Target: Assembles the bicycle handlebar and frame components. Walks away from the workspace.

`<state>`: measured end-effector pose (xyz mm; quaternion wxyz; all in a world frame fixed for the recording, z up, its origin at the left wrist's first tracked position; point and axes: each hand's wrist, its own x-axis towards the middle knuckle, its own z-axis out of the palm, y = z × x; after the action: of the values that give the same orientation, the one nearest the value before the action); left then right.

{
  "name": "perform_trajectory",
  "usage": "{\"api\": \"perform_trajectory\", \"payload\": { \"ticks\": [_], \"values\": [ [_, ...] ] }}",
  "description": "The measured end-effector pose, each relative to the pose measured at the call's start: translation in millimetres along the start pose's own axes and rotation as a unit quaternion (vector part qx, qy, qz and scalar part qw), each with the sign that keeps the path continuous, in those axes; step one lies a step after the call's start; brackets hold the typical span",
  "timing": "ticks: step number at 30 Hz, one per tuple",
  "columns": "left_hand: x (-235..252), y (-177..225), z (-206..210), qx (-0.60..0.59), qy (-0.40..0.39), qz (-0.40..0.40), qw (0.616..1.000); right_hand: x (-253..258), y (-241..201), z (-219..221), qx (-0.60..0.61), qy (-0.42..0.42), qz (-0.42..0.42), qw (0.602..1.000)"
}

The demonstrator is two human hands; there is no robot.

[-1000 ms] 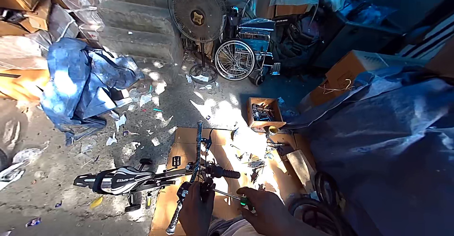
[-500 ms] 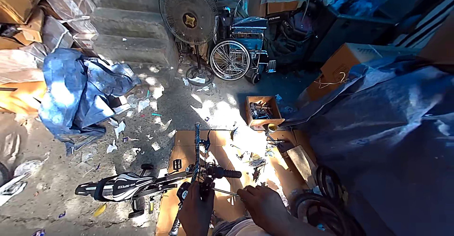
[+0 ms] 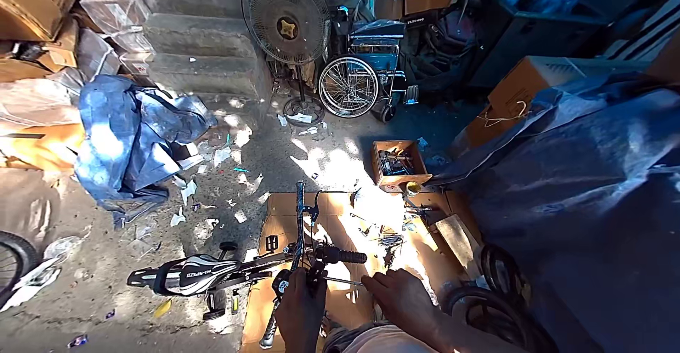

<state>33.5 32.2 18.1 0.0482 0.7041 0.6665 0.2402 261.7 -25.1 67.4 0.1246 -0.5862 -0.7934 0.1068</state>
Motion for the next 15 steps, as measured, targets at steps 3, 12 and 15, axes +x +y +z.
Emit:
{"api": "perform_trajectory", "payload": {
  "ticks": [3, 12, 15],
  "values": [
    [3.5, 2.9, 2.5, 0.007, -0.004, -0.016, 1.000, 2.3, -8.9, -14.4, 0.140, -0.101, 0.095, 0.980],
    [3.8, -0.3, 7.1, 0.006, -0.024, 0.007, 1.000, 4.3, 17.0, -17.1, 0.696, -0.339, 0.286, 0.564],
    [3.0, 1.0, 6.1, 0.001, -0.028, 0.010, 1.000, -0.8, 10.6, -15.5, 0.327, -0.177, 0.129, 0.919]
  ]
}}
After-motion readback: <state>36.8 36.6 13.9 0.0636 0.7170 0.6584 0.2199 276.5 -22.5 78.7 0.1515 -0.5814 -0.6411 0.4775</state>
